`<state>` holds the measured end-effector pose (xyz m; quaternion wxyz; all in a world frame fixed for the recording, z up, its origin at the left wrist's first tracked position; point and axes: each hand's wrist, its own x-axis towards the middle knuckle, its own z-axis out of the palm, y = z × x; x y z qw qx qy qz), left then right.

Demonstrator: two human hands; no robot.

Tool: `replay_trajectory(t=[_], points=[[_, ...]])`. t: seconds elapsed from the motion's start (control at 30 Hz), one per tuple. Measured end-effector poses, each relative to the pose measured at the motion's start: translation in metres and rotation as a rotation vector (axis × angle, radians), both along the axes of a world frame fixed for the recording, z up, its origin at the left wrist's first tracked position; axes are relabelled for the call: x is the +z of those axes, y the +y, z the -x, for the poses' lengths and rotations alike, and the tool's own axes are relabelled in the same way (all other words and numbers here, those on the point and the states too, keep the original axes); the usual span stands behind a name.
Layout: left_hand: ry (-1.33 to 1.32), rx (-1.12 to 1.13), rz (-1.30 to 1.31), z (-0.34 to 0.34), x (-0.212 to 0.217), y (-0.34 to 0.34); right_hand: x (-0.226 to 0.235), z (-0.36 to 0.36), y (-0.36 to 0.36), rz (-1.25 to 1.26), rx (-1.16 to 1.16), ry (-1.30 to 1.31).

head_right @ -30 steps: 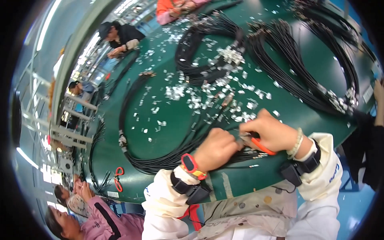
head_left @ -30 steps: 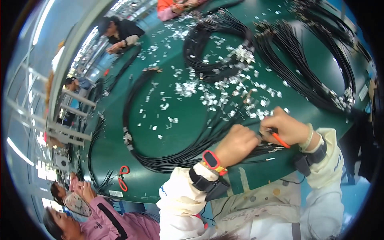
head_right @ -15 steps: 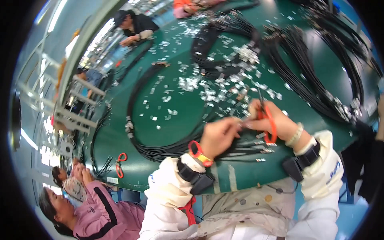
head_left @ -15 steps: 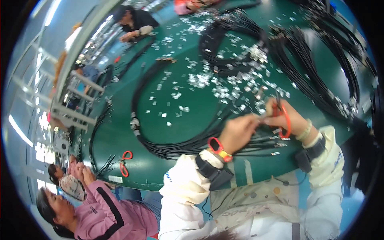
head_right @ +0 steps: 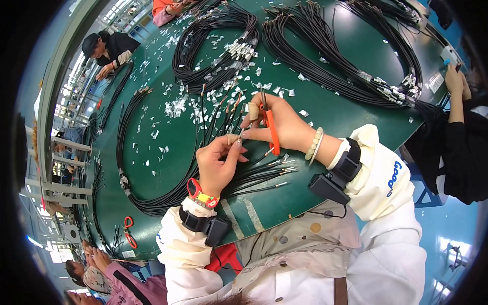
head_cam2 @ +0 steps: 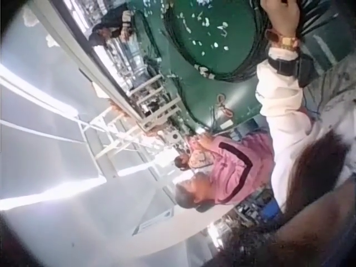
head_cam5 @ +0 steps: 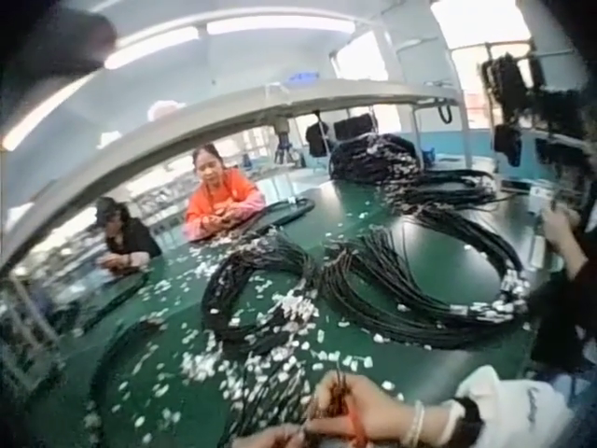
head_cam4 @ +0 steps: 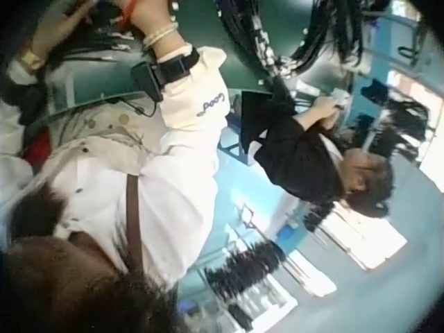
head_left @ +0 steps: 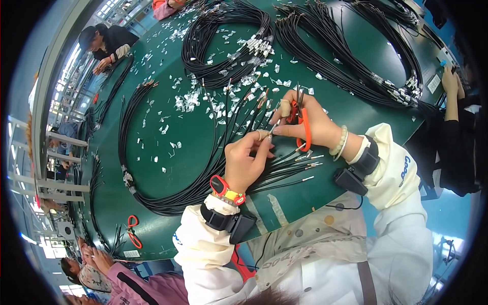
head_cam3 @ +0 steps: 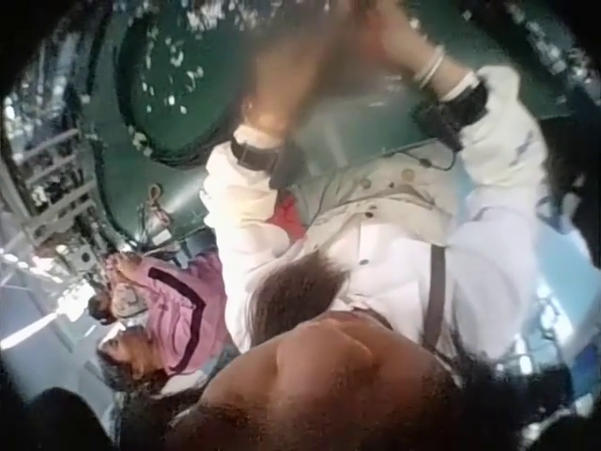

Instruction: The person picks up a wire from a bundle, uses shears to strip the insulation from the end, and then trims the exposed wires. They repeat this process for several wires, handling each one individually before setting it back down.

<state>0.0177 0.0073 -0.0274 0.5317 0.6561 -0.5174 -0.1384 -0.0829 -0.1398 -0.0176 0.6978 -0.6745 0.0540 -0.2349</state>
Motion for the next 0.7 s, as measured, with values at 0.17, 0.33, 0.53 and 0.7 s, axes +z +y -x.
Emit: replay_trajectory(t=[0.17,0.33,0.53,0.7], points=[[0.021,-0.007,0.003,0.002,-0.001,-0.001,-0.006,0.002,0.006,-0.074,0.026,0.006],[-0.314,0.097,-0.033,0.001,0.001,-0.001,-0.005,0.004,0.008,-0.161,-0.009,0.092],[-0.651,-0.026,-0.093,0.000,-0.001,-0.008,0.007,0.011,0.010,-0.046,-0.039,0.174],[-0.182,-0.030,-0.135,0.003,0.000,-0.007,0.010,0.013,-0.008,0.296,-0.044,-0.043]])
